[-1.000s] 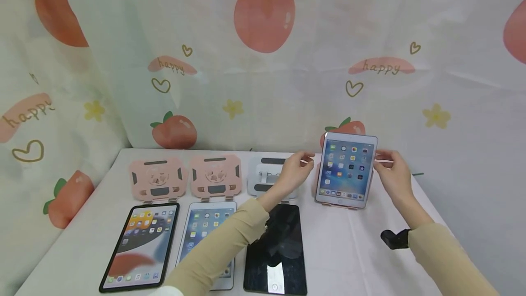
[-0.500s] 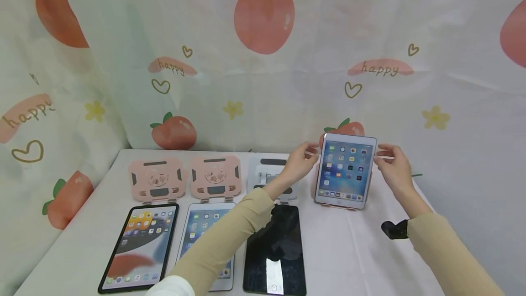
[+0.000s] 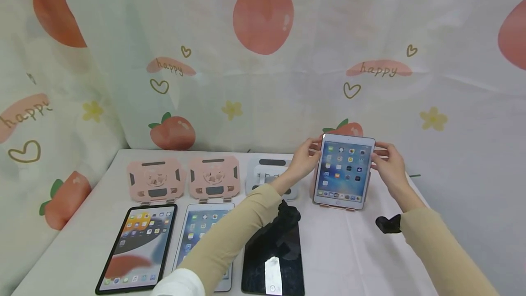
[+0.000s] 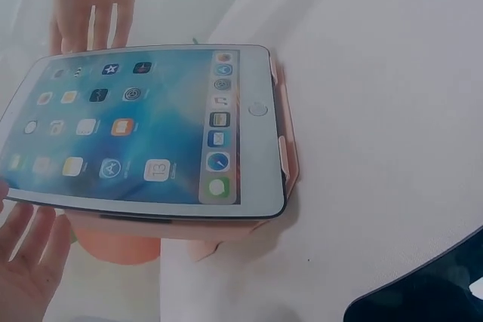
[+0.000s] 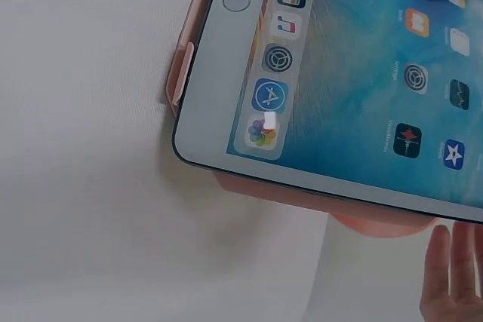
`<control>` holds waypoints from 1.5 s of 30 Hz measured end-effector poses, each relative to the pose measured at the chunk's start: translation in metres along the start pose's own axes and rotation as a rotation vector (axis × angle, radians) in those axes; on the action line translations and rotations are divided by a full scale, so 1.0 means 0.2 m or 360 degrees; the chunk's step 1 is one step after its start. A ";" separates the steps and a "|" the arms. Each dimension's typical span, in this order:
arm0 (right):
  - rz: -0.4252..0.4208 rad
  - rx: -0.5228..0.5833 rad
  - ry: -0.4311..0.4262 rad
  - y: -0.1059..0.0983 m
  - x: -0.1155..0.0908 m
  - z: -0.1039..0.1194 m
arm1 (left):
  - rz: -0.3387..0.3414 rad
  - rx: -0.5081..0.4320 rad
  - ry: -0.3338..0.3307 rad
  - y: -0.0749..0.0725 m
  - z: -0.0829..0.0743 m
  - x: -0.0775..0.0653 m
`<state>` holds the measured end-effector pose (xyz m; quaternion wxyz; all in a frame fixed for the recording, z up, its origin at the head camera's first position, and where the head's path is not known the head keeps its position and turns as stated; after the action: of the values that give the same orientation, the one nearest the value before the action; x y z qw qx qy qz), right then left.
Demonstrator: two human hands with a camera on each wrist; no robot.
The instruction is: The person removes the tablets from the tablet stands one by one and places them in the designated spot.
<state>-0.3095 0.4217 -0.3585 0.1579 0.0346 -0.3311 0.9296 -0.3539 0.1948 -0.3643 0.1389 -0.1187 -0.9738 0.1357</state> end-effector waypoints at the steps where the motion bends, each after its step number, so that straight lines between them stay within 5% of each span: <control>1: -0.0002 -0.0022 0.0012 0.00 -0.02 0.03 | -0.0008 -0.0005 0.0006 0.00 0.00 0.00; 12: -0.0033 -0.0011 0.0093 0.02 -0.03 0.04 | -0.0127 -0.0131 0.0016 0.02 0.00 0.04; 21: -0.0103 0.0040 0.0110 0.01 -0.04 0.03 | -0.0242 -0.0170 -0.0087 0.02 -0.01 0.02; 35: -0.0169 0.0238 0.0053 -0.05 -0.07 0.05 | -0.0288 -0.0205 -0.0089 0.01 -0.03 0.01; 45: -0.0187 0.0318 -0.0042 -0.11 -0.10 0.10 | -0.0251 -0.0290 0.0058 0.00 -0.10 -0.02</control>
<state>-0.2845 0.4199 -0.3328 0.2035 0.0818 -0.2361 0.9467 -0.3438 0.1975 -0.3474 0.1554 -0.0563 -0.9857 0.0331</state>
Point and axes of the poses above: each hand's wrist, its own x-axis towards the middle knuckle, its own y-axis out of the palm, z = x × y, the point moved 8 cm from there along x, towards the middle knuckle, and after that the axes turned 3 degrees about -x, right-handed, at the moved point
